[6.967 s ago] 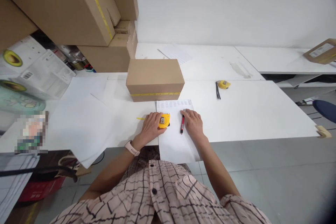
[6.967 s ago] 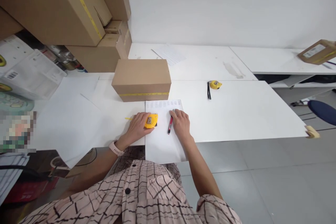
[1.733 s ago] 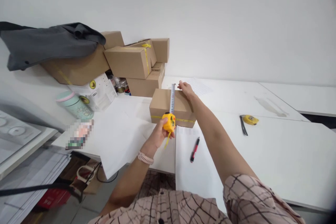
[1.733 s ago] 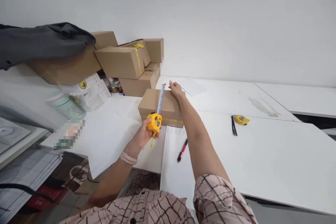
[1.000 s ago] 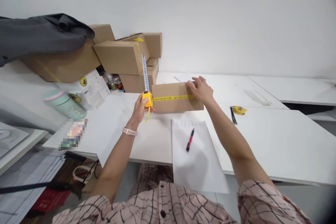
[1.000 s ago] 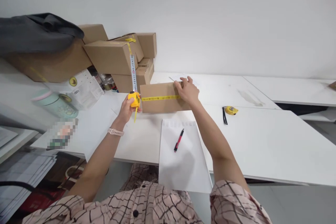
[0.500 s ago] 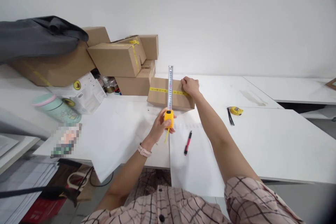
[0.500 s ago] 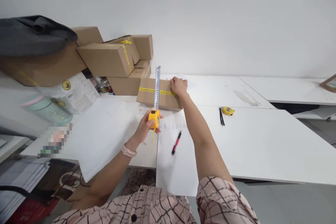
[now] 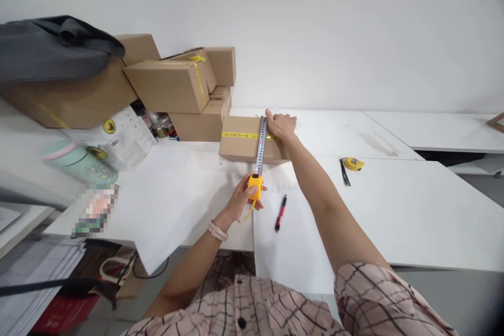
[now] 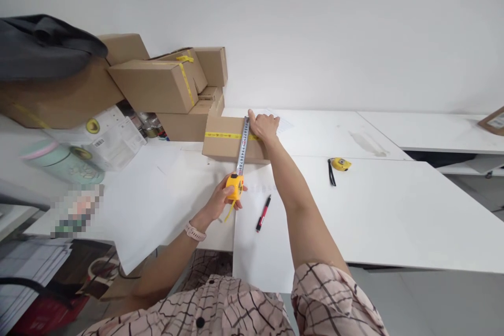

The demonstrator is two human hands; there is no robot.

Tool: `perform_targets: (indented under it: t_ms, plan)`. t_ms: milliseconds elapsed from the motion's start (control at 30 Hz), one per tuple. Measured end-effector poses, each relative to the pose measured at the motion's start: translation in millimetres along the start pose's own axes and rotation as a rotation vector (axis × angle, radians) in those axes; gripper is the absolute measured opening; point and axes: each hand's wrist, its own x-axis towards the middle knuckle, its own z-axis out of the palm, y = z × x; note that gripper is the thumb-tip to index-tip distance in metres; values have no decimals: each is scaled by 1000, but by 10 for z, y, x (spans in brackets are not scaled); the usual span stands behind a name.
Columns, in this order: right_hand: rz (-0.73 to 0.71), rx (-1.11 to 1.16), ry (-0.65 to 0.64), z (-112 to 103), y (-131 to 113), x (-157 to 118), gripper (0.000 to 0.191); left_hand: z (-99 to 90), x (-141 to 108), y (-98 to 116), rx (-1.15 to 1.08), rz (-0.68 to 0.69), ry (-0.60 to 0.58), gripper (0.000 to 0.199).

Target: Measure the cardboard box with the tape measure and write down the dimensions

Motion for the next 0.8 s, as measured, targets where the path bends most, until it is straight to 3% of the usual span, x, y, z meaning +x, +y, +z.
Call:
perform_targets:
  t_ms: [567, 700, 800]
  plan:
    - [6, -53, -5, 28, 3, 38, 80, -7, 30, -133, 38, -3, -9, 77]
    - [-12, -33, 37, 38, 14, 9, 81, -29, -41, -81, -114, -19, -47, 74]
    - [-44, -29, 114, 66, 17, -79, 76, -72, -236, 20, -260, 59, -98, 78]
